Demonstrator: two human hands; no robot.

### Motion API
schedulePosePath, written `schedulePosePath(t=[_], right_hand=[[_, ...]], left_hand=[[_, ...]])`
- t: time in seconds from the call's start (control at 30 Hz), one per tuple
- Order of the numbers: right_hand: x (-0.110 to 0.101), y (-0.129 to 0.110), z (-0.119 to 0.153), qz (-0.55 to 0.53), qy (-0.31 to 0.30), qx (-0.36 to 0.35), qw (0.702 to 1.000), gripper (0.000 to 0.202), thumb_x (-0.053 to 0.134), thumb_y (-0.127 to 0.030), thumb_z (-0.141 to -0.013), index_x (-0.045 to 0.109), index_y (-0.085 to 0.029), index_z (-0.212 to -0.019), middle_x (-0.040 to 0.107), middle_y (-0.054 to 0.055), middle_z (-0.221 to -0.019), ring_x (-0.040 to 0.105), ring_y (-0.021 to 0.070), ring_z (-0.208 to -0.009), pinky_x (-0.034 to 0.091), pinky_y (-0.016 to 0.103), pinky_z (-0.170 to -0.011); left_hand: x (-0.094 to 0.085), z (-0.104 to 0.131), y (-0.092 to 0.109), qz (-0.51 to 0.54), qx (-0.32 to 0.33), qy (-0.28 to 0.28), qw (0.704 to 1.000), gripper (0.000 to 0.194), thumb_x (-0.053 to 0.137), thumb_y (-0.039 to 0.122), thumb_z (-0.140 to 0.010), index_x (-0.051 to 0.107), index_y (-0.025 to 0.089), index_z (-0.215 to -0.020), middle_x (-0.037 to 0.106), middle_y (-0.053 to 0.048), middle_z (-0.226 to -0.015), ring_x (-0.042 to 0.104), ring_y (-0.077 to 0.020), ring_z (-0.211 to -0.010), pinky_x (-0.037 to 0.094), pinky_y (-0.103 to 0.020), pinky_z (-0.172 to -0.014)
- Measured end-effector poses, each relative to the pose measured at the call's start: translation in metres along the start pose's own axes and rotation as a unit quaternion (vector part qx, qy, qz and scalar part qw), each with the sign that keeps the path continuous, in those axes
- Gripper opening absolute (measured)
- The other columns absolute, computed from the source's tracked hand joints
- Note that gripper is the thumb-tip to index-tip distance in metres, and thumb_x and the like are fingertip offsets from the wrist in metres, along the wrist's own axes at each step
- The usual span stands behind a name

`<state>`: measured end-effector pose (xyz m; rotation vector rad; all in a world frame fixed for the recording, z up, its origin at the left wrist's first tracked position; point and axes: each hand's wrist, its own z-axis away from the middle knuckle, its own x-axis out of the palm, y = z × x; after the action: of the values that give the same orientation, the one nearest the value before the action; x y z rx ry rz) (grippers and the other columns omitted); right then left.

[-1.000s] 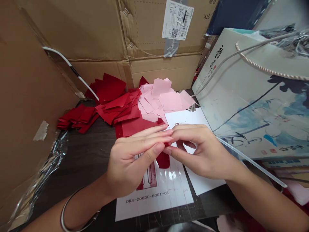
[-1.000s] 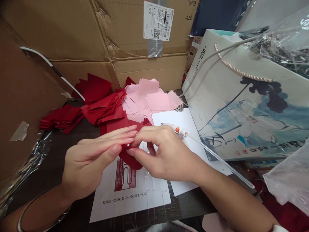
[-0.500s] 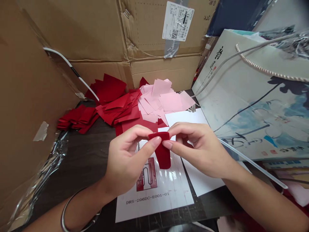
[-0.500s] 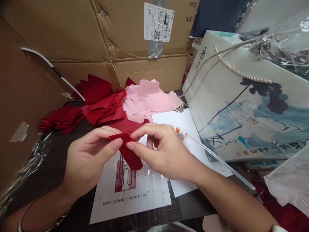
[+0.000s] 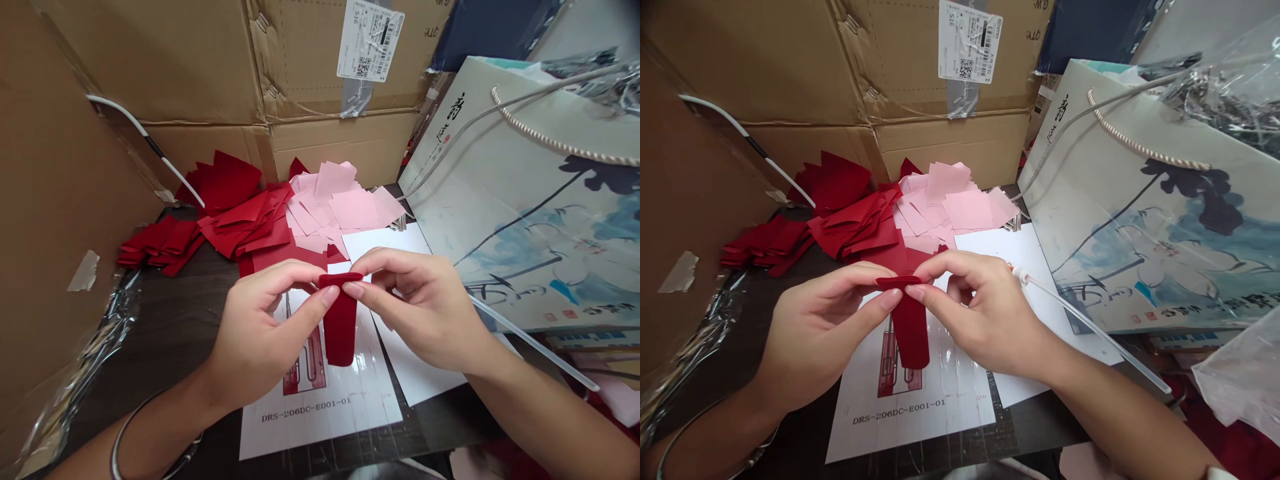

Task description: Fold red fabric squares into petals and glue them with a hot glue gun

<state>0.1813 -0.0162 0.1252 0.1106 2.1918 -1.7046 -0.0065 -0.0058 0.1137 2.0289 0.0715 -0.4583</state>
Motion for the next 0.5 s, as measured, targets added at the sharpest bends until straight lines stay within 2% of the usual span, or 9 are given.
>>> schedulePosePath(t=[0.1,0.23,0.37,0.5], right_hand=[[-0.0011,0.0004,-0.0014,0.011,-0.007,-0.006,1.0,0.008,0.066,-0.025,-0.086,0.068,-0.019,-0.089,0.064,-0.002,-0.072,0.048,0.0075,-0.055,0.037,0.022,-0.048],[-0.003,0.0005,-0.0029,0.023,-0.009,-0.004,1.0,0.003,0.07,-0.019,-0.082,0.07,-0.02,-0.085,0.067,-0.002,-0.073,0.047,0.0067,-0.053,0.036,0.021,-0.046],[-0.0035,0.0012,-0.0028,0.029,-0.006,-0.007,1.0,0.003,0.068,-0.021,-0.083,0.07,-0.019,-0.085,0.068,-0.001,-0.074,0.05,0.0081,-0.056,0.036,0.021,-0.046],[-0.0031,0.0029,-0.0016,0.024,-0.009,0.004,1.0,0.008,0.065,-0.025,-0.087,0.069,-0.019,-0.089,0.063,-0.002,-0.068,0.047,0.0079,-0.052,0.036,0.022,-0.046]], left_hand=[[-0.0011,-0.0015,0.0009,-0.018,-0.003,0.005,1.0,0.009,0.068,0.013,-0.082,0.07,0.021,-0.086,0.073,0.002,-0.081,0.067,-0.012,-0.069,0.056,-0.02,-0.065],[-0.0009,-0.0015,-0.0002,-0.039,-0.013,-0.015,0.999,0.008,0.069,0.015,-0.082,0.071,0.022,-0.086,0.073,0.002,-0.081,0.067,-0.0124,-0.07,0.055,-0.02,-0.063],[-0.0002,-0.0001,-0.0018,-0.049,-0.021,-0.022,0.998,0.005,0.067,0.019,-0.084,0.07,0.021,-0.088,0.073,0.001,-0.082,0.067,-0.0137,-0.072,0.055,-0.021,-0.064],[0.0,0.0002,-0.0031,-0.06,-0.029,-0.016,0.998,0.005,0.067,0.023,-0.085,0.069,0.021,-0.089,0.073,0.0,-0.084,0.067,-0.0146,-0.073,0.052,-0.02,-0.056]])
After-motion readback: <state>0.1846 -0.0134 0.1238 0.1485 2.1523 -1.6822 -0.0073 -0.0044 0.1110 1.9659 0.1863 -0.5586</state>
